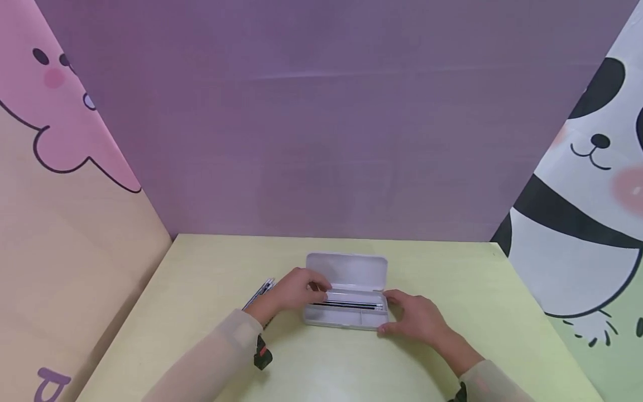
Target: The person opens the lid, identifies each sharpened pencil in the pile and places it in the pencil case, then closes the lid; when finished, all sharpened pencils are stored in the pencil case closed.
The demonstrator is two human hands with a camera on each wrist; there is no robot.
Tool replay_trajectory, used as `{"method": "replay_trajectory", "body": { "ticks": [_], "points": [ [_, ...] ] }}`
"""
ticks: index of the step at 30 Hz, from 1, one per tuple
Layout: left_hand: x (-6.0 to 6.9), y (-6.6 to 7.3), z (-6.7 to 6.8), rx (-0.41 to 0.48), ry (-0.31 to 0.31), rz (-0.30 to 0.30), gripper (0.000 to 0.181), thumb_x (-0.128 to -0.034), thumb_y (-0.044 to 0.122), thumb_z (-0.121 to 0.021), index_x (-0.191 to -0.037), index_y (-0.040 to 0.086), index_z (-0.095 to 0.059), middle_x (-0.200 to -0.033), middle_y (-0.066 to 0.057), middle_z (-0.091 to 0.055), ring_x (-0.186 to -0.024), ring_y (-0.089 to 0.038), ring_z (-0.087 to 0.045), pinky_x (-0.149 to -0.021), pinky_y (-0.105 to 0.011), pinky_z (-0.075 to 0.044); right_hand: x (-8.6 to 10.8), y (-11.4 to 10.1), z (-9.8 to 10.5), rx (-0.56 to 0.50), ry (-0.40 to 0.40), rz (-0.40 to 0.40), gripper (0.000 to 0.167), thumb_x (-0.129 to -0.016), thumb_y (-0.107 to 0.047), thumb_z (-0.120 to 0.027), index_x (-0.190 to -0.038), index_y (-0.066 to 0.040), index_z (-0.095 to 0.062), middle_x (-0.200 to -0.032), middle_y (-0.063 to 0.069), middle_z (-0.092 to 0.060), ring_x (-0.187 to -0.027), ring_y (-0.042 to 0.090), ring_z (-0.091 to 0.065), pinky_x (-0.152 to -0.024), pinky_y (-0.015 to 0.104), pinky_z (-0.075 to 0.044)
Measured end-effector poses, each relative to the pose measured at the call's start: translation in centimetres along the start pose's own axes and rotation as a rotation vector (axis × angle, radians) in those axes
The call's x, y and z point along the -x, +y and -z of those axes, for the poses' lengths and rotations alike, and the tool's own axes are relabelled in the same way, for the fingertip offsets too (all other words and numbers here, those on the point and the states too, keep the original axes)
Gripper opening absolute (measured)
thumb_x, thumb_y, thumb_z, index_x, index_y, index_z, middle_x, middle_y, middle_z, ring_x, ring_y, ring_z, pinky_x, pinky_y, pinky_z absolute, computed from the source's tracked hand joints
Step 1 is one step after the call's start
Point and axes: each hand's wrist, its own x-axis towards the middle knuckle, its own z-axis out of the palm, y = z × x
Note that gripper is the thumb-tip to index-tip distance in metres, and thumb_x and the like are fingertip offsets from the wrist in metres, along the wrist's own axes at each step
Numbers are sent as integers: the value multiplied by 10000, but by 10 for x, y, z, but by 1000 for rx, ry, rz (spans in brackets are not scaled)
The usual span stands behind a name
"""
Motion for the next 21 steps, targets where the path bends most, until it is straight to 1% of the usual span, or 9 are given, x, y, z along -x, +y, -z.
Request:
{"method": "replay_trajectory", "body": {
  "ticks": [2, 4, 10, 12, 16, 21],
  "points": [
    [10, -2, 10, 11, 19, 12, 218, -948, 201, -735, -1149, 126, -774, -994, 103, -726, -908, -89, -627, -759, -269, -540, 0, 1, 1, 5, 4, 7, 916, -619, -625, -901, -1363, -163, -632, -1227, 64, -743, -985, 300, -703, -848, 498, -547],
    [20, -7, 19, 19, 42, 31, 236, -955, 203, -731, -1173, 121, -766, -1006, 105, -717, -929, -96, -621, -767, -268, -542, -1, 1, 1, 6, 3, 17, 921, -622, -632, -897, -1367, -160, -633, -1226, 67, -744, -976, 288, -699, -844, 497, -547],
    [53, -23, 44, 52, 112, 106, 244, -980, 218, -700, -1203, 136, -751, -1037, 68, -715, -959, -143, -623, -792, -315, -549, -4, 7, 4, 2, 3, 57, 911, -630, -620, -900, -1370, -158, -638, -1234, 61, -743, -1017, 296, -706, -856, 492, -547],
    [63, -30, 50, 43, 127, 134, 244, -982, 221, -693, -1203, 135, -748, -1041, 59, -709, -955, -151, -614, -791, -316, -546, -5, 9, 5, -7, -3, 63, 910, -628, -608, -907, -1372, -158, -639, -1230, 59, -743, -1000, 277, -704, -842, 477, -547],
    [82, -47, 58, 32, 145, 190, 256, -982, 198, -692, -1210, 92, -743, -1031, 37, -693, -936, -164, -591, -788, -318, -530, -6, 12, 5, -11, -23, 75, 922, -625, -619, -903, -1381, -164, -637, -1231, 52, -742, -992, 251, -699, -842, 462, -546],
    [99, -67, 64, 43, 166, 235, 256, -971, 167, -702, -1195, 50, -740, -1000, -3, -678, -885, -182, -591, -756, -323, -524, -7, 14, 4, -5, -24, 83, 929, -619, -643, -894, -1382, -177, -640, -1231, 39, -741, -972, 225, -687, -832, 446, -538]
  ]
}}
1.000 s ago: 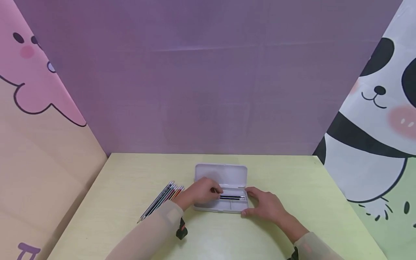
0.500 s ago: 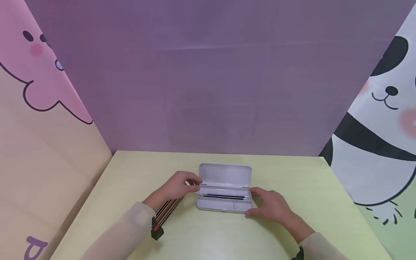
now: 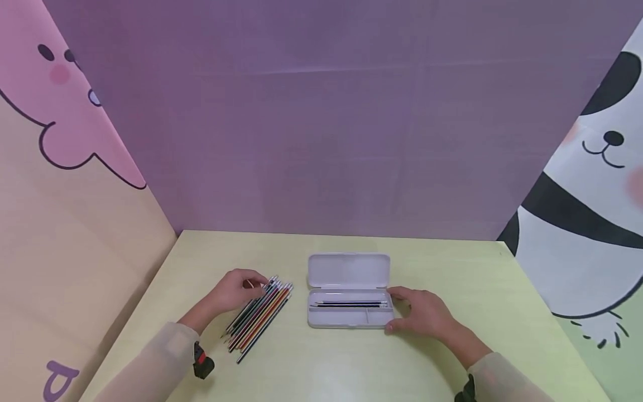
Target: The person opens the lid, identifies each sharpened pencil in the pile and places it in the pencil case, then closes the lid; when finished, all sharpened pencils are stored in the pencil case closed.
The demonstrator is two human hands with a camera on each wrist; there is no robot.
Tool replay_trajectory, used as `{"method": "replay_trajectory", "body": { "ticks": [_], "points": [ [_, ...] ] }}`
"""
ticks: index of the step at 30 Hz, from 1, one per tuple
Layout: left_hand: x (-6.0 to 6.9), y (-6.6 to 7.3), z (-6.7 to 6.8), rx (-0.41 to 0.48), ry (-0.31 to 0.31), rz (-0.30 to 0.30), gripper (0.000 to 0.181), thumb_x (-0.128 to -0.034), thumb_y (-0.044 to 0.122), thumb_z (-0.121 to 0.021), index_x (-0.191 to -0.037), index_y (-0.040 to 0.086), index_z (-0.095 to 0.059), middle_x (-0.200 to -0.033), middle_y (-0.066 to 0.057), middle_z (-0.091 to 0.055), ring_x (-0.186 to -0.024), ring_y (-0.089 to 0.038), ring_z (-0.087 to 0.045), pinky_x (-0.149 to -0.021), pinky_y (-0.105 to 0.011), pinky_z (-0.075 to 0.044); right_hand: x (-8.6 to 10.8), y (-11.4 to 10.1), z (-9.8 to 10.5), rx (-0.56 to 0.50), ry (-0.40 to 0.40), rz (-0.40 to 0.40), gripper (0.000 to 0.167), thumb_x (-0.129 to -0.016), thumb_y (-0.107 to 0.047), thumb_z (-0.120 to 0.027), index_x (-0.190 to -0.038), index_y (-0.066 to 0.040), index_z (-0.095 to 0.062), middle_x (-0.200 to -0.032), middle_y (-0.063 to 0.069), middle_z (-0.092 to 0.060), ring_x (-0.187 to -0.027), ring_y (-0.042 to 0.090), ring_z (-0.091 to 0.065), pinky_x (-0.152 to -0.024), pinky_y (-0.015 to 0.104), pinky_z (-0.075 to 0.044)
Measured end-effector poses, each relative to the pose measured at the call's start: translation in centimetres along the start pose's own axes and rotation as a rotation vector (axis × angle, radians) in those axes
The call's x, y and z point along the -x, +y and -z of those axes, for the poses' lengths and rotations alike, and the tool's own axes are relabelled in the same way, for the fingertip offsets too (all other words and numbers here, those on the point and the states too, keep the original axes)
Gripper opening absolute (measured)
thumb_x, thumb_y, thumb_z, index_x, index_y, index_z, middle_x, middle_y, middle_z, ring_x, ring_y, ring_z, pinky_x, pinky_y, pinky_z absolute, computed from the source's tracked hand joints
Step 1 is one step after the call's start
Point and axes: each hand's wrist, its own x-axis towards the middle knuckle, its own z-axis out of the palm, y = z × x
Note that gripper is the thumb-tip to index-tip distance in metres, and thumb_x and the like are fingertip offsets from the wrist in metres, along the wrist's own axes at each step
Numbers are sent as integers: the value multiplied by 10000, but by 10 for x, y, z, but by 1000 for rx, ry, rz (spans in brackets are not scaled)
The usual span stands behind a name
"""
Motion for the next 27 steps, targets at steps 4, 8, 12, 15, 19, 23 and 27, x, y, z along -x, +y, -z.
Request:
{"method": "replay_trajectory", "body": {
  "ticks": [4, 8, 12, 15, 19, 23, 27],
  "points": [
    [6, -15, 4, -14, 5, 45, 250, -959, 150, -709, -1174, 25, -735, -962, -22, -674, -863, -175, -595, -709, -310, -527, -2, 1, 0, 5, -9, -1, 933, -617, -645, -893, -1382, -176, -639, -1240, 41, -738, -937, 198, -670, -808, 430, -531],
    [9, -24, 4, -16, -3, 87, 241, -951, 130, -708, -1155, 6, -729, -952, -38, -675, -846, -175, -600, -678, -311, -525, -2, 1, 0, 10, -19, -10, 947, -611, -668, -883, -1388, -185, -636, -1259, 47, -733, -934, 191, -669, -816, 434, -533],
    [11, -29, 3, -26, -27, 93, 237, -927, 105, -717, -1137, -4, -732, -956, -42, -685, -843, -177, -602, -696, -317, -527, -2, -1, 2, 2, -25, -9, 943, -613, -655, -888, -1388, -181, -634, -1272, 55, -729, -965, 222, -682, -842, 456, -536],
    [11, -31, 2, -28, -42, 88, 229, -913, 75, -724, -1130, 4, -741, -947, -27, -687, -857, -176, -605, -732, -320, -533, -3, -2, 3, 1, -26, -3, 940, -620, -644, -889, -1387, -167, -631, -1271, 62, -730, -1002, 256, -693, -860, 477, -539],
    [10, -34, 2, -16, -53, 77, 229, -912, 39, -730, -1139, 16, -752, -922, -8, -682, -863, -178, -604, -752, -324, -537, -2, -1, 3, 7, -30, -11, 948, -621, -660, -880, -1392, -169, -628, -1277, 63, -727, -1017, 264, -694, -872, 487, -540],
    [10, -39, 4, -3, -70, 39, 229, -912, 21, -735, -1140, 23, -766, -935, -32, -713, -847, -170, -596, -743, -303, -527, -2, -1, 1, 8, -27, -18, 952, -620, -665, -877, -1395, -171, -628, -1287, 61, -723, -1033, 279, -695, -878, 493, -540],
    [10, -43, 5, 22, -99, -1, 249, -913, 7, -731, -1162, 3, -754, -939, -62, -723, -828, -163, -586, -728, -276, -511, -1, -1, 1, 9, -17, -13, 946, -623, -650, -883, -1395, -167, -627, -1284, 56, -725, -1048, 289, -694, -886, 497, -539]
  ]
}}
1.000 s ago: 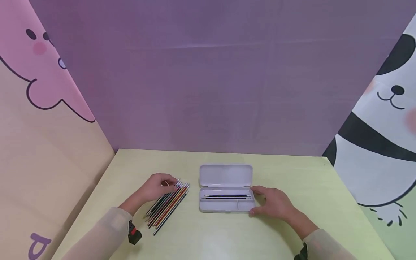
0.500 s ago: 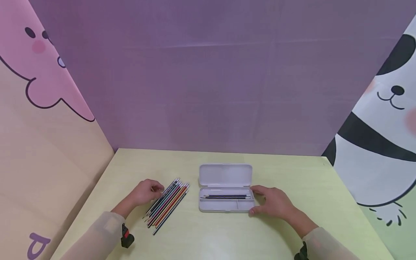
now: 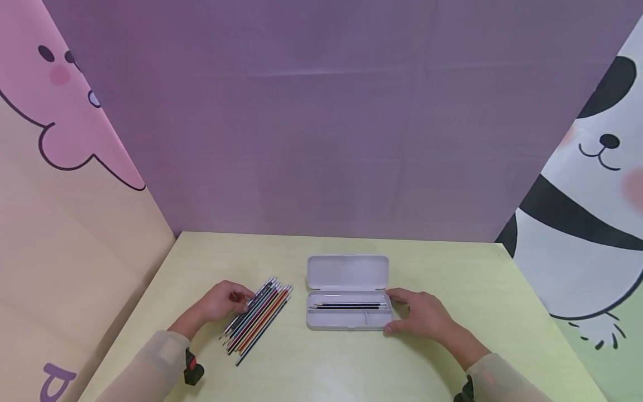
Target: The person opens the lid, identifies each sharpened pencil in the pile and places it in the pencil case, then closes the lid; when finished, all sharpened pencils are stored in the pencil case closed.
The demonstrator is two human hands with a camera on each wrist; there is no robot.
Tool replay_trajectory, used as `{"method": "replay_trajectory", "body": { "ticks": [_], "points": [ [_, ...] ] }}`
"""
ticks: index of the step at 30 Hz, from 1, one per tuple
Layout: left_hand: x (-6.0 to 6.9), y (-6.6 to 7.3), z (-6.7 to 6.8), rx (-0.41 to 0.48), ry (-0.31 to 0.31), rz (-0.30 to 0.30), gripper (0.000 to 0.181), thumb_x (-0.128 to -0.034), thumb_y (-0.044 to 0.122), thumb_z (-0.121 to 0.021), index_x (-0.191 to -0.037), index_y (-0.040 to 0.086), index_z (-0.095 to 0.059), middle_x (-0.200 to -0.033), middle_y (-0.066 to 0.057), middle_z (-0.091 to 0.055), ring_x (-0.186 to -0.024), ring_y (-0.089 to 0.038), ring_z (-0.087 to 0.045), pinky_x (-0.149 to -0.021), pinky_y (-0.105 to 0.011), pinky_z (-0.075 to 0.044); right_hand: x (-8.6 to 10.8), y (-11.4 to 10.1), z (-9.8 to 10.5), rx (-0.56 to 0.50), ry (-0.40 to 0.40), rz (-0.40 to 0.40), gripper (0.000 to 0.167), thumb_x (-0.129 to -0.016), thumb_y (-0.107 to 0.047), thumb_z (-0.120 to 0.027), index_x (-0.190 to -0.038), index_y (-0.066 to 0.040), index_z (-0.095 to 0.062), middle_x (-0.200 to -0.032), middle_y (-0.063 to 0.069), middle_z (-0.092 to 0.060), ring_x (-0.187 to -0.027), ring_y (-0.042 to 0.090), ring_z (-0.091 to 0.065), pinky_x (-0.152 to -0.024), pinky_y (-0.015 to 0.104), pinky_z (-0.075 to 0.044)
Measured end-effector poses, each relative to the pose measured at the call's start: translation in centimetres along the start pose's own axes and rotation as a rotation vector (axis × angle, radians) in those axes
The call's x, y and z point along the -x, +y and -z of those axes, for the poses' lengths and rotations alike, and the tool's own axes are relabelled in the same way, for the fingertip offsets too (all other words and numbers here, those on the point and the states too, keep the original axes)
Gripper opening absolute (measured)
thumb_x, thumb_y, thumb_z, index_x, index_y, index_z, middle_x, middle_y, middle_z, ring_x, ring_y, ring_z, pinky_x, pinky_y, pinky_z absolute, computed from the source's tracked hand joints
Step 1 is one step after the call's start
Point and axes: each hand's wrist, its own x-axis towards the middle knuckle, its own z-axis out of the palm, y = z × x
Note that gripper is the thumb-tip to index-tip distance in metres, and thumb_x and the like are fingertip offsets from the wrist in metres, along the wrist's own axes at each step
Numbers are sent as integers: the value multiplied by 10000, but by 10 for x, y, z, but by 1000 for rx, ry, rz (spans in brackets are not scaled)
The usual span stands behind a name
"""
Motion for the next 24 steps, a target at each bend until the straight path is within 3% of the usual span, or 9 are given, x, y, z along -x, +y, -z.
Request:
{"method": "replay_trajectory", "body": {
  "ticks": [8, 14, 19, 24],
  "points": [
    [0, -2, 3, -11, -14, 19, 261, -929, -7, -704, -1186, 19, -743, -894, -29, -687, -808, -162, -582, -701, -267, -499, 0, -1, 1, -9, 0, 8, 944, -619, -635, -891, -1389, -156, -629, -1276, 67, -728, -1037, 284, -695, -887, 496, -536],
    [1, -3, 2, -26, -4, 28, 270, -943, 0, -679, -1205, 29, -736, -895, -20, -662, -792, -177, -584, -628, -283, -501, 0, 1, -3, -18, -5, -10, 950, -621, -653, -880, -1398, -170, -623, -1293, 63, -720, -1130, 332, -682, -924, 521, -526],
    [1, -2, 1, -112, 15, -15, 257, -948, 25, -663, -1182, 65, -762, -898, -6, -671, -771, -145, -565, -646, -268, -492, 1, 1, -2, -10, -6, -13, 947, -622, -661, -875, -1397, -179, -624, -1296, 48, -720, -1102, 316, -688, -912, 511, -527],
    [1, 2, -1, -152, 30, 12, 233, -930, 46, -705, -1151, 88, -765, -880, 8, -651, -782, -155, -558, -664, -287, -491, 1, -2, 0, -1, 0, -13, 942, -621, -666, -875, -1389, -178, -630, -1296, 51, -720, -1112, 335, -685, -923, 521, -525]
  ]
}}
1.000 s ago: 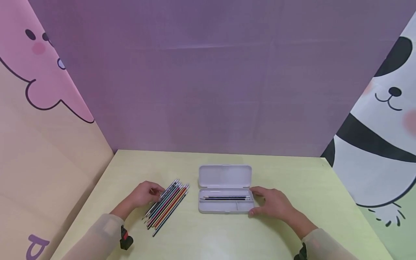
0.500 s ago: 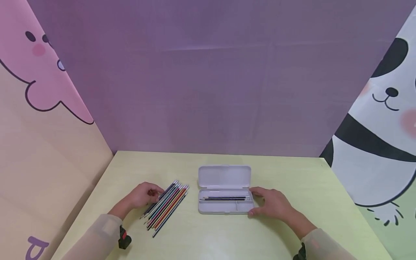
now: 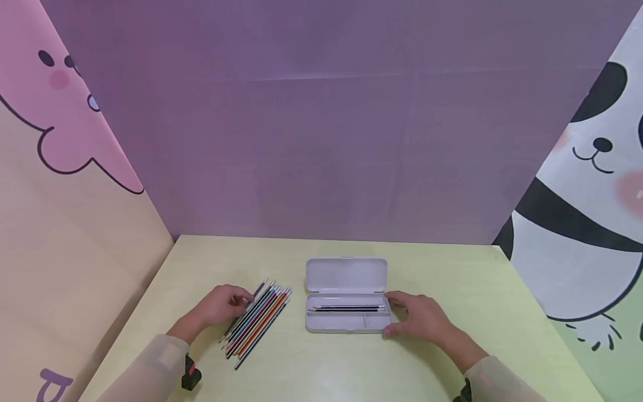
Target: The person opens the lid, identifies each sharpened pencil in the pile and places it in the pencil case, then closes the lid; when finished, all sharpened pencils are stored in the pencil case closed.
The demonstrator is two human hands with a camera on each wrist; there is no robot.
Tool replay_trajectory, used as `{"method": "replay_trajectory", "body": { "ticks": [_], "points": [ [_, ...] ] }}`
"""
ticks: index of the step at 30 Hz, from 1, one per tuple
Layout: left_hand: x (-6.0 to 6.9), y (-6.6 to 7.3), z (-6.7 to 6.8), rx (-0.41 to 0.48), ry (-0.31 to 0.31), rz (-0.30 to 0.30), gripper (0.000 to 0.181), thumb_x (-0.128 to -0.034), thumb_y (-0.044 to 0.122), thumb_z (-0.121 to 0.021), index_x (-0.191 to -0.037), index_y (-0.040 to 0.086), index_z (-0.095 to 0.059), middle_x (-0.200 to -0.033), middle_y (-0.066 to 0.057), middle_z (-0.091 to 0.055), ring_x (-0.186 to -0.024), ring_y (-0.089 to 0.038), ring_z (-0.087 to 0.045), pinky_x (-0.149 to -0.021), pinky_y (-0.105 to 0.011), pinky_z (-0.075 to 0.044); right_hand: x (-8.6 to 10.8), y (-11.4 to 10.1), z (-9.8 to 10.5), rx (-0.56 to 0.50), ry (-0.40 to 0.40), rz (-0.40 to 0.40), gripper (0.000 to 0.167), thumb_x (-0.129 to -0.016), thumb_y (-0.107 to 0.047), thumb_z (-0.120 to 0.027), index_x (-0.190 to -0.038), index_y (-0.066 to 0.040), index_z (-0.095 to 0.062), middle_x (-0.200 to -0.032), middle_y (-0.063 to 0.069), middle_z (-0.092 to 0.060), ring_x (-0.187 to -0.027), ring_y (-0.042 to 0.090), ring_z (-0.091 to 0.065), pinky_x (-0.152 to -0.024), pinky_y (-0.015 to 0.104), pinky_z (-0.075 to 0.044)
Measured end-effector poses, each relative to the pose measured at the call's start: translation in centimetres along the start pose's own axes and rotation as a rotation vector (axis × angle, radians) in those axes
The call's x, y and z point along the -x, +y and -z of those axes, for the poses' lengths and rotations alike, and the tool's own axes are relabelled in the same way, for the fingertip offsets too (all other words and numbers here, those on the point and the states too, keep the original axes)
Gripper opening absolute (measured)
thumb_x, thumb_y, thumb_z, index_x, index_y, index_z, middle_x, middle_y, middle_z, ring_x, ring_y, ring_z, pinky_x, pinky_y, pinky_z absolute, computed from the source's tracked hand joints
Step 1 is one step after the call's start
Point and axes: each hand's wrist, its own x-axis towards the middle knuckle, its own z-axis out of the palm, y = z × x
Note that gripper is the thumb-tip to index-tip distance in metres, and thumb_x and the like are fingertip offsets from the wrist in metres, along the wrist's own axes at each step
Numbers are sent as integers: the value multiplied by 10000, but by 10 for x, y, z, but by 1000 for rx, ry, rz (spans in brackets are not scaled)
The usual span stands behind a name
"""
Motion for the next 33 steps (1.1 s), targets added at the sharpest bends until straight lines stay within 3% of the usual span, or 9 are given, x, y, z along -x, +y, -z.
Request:
{"method": "replay_trajectory", "body": {
  "ticks": [6, 16, 29, 33],
  "points": [
    [1, 7, 0, -40, 22, 42, 233, -889, 39, -760, -1119, 77, -758, -839, 26, -620, -775, -164, -551, -670, -306, -479, 2, -4, 0, 5, 7, -2, 940, -622, -676, -868, -1384, -177, -634, -1312, 57, -711, -1092, 358, -689, -917, 539, -527],
    [0, 13, -2, -41, 53, 98, 284, -876, -17, -733, -1140, 87, -739, -850, -4, -620, -738, -175, -546, -631, -319, -487, 2, -2, -2, 8, 17, -12, 932, -615, -680, -870, -1375, -194, -639, -1314, 45, -711, -1066, 347, -696, -907, 526, -528],
    [-3, 13, 6, -84, 105, 92, 304, -872, -5, -730, -1173, 28, -752, -861, 15, -663, -757, -146, -565, -651, -286, -493, 2, -1, -4, 0, 18, -12, 950, -618, -691, -865, -1393, -197, -626, -1322, 45, -707, -1066, 336, -694, -908, 527, -532],
    [-4, 17, 11, -58, 114, 60, 273, -885, -1, -713, -1149, 42, -765, -854, 20, -654, -761, -155, -552, -629, -277, -485, 2, -2, -4, -5, 28, -14, 933, -616, -669, -878, -1387, -206, -631, -1313, 36, -712, -1049, 324, -695, -904, 524, -531]
  ]
}}
